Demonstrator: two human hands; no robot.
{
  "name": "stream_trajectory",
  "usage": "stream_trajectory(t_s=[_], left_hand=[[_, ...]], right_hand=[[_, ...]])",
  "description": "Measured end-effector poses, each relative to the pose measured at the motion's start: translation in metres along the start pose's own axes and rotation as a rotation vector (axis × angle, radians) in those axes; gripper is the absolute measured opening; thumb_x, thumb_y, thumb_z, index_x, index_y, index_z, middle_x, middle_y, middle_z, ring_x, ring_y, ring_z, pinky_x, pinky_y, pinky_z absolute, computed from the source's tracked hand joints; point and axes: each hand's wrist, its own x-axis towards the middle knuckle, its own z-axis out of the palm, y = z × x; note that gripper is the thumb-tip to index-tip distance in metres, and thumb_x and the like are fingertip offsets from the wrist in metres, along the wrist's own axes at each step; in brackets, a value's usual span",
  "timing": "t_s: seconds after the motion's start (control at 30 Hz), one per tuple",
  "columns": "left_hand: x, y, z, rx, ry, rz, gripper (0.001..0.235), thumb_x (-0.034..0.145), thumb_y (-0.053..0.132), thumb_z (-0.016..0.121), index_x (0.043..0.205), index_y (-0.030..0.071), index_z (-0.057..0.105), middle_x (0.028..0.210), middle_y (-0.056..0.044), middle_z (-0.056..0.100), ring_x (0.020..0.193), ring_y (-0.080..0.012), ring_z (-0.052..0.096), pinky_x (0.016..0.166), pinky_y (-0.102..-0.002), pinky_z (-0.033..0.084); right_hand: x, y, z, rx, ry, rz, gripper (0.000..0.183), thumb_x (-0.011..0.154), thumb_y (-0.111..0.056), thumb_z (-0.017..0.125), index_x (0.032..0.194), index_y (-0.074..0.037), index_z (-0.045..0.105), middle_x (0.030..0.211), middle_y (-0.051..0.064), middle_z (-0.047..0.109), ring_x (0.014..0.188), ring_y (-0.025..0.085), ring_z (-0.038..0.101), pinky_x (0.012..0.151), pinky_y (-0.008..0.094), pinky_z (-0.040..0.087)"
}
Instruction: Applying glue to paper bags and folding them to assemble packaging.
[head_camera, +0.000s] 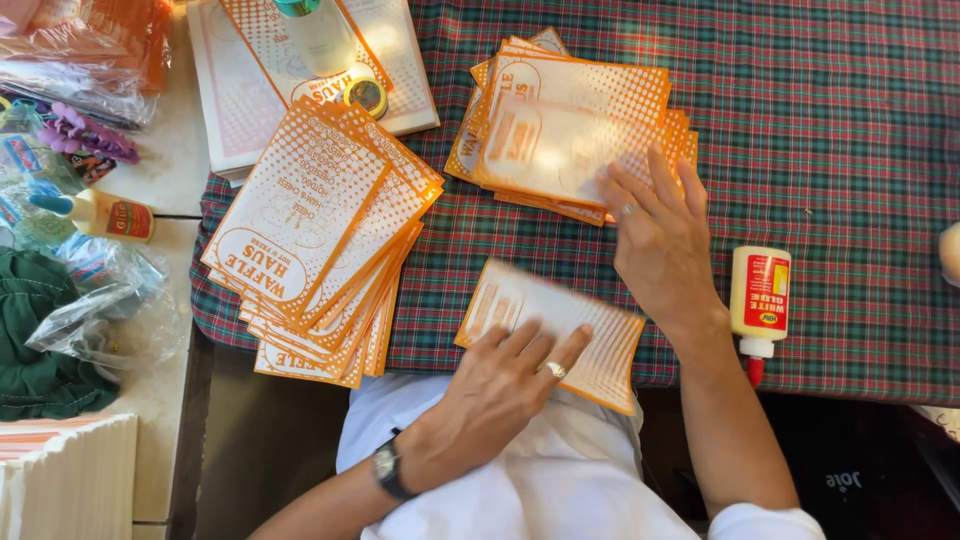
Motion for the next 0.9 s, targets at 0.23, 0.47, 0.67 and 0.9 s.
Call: stream_trajectory(t_s=[0.23, 0.47, 0.67, 0.9], left_hand=[[-0.073, -0.116, -0.067, 0.298, 0.218, -0.52, 0.019, 0.104, 0.013, 0.065, 0.121, 0.012, 0.073, 0.07, -0.012, 0.061, 0.055, -0.0311, 0.057, 0.049, -0.045, 0.041], [-0.054, -0.177, -0.054, 0.44, 0.232, -0.683, 0.062, 0.092, 0.017, 0.079, 0.147, -0.001, 0.056, 0.113, -0.025, 0.064, 0.098, -0.0435, 0.058, 0.081, -0.054, 0.046], [0.016, -0.066, -0.021, -1.026, 0.475, -0.651, 0.027, 0.094, -0.002, 0.061, 0.12, 0.004, 0.064, 0.104, 0.0, 0.066, 0.092, -0.0082, 0.065, 0.082, -0.02, 0.056], [0.025, -0.036, 0.045, -0.187, 0.151, 0.0, 0.056, 0.089, 0.041, 0.073, 0.134, 0.007, 0.065, 0.132, -0.017, 0.067, 0.135, -0.0376, 0.056, 0.115, -0.052, 0.039]], right_hand=[[-0.068, -0.037, -0.052, 0.173, -0.065, -0.005, 0.045, 0.094, 0.018, 0.052, 0.132, -0.001, 0.066, 0.137, 0.017, 0.069, 0.135, 0.046, 0.058, 0.114, 0.059, 0.045], [-0.103, -0.034, -0.056, 0.564, -0.14, 0.096, 0.05, 0.093, -0.01, 0.074, 0.141, -0.008, 0.059, 0.159, 0.016, 0.047, 0.157, 0.042, 0.034, 0.133, 0.057, 0.028], [-0.114, -0.026, -0.071, 0.394, -0.136, 0.519, 0.03, 0.106, -0.005, 0.058, 0.133, -0.003, 0.069, 0.124, 0.012, 0.067, 0.105, 0.023, 0.067, 0.059, 0.03, 0.054], [-0.111, -0.027, -0.054, 0.714, -0.046, 0.607, 0.047, 0.094, 0.016, 0.054, 0.134, -0.003, 0.07, 0.118, 0.015, 0.071, 0.1, 0.025, 0.07, 0.083, 0.038, 0.06]])
